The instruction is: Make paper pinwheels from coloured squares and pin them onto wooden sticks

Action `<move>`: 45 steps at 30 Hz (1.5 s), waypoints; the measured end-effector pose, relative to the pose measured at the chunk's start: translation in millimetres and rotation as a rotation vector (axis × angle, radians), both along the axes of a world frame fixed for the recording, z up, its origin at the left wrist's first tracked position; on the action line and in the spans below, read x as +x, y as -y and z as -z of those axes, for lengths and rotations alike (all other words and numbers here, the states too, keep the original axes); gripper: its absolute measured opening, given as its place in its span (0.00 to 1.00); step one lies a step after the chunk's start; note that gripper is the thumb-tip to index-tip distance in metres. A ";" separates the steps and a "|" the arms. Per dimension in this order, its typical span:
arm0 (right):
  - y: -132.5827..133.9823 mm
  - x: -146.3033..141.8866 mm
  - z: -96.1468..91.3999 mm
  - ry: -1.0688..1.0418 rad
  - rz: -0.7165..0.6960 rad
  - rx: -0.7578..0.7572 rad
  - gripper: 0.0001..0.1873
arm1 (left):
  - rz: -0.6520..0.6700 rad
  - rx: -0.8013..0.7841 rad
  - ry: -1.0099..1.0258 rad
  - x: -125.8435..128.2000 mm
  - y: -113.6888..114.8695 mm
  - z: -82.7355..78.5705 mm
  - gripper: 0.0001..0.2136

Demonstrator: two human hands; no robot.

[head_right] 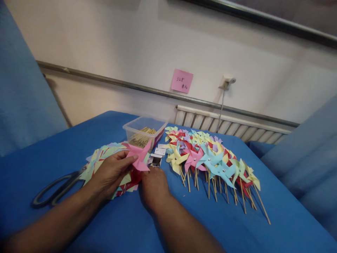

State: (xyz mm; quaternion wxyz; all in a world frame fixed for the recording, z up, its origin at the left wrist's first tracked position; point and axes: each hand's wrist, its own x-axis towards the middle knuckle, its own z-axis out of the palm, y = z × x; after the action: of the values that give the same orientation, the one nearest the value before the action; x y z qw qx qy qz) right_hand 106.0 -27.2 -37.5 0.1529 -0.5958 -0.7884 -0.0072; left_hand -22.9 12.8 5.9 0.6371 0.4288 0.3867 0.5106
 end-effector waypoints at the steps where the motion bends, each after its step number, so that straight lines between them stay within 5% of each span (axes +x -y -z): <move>1: 0.3 -0.2 0.4 -0.002 0.013 -0.001 0.15 | 0.000 -0.001 -0.003 -0.4 0.1 0.3 0.09; 11: 0.3 -3.3 9.5 -0.007 0.099 -0.036 0.15 | -0.014 0.002 -0.057 -0.5 7.2 -8.0 0.09; 20: 2.4 1.7 11.0 -0.033 0.131 -0.036 0.14 | -0.070 0.154 -0.220 -2.9 2.3 2.2 0.09; 26: 17.3 28.9 -2.8 -0.446 0.112 0.167 0.10 | -0.162 0.277 -0.445 -1.0 4.1 5.4 0.08; 31: 35.8 26.2 -18.8 -0.892 0.024 0.252 0.07 | -0.094 0.317 -0.512 6.2 12.1 10.6 0.10; 45: 23.9 23.5 -3.9 -1.034 0.081 0.179 0.06 | 0.045 0.114 -0.442 14.1 23.1 7.2 0.11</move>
State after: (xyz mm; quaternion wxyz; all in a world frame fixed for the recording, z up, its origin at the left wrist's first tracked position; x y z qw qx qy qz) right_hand 129.5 -51.1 -33.6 0.5718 -0.5362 -0.5827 0.2145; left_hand -8.8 -10.3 -1.3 0.5229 0.5742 0.4778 0.4106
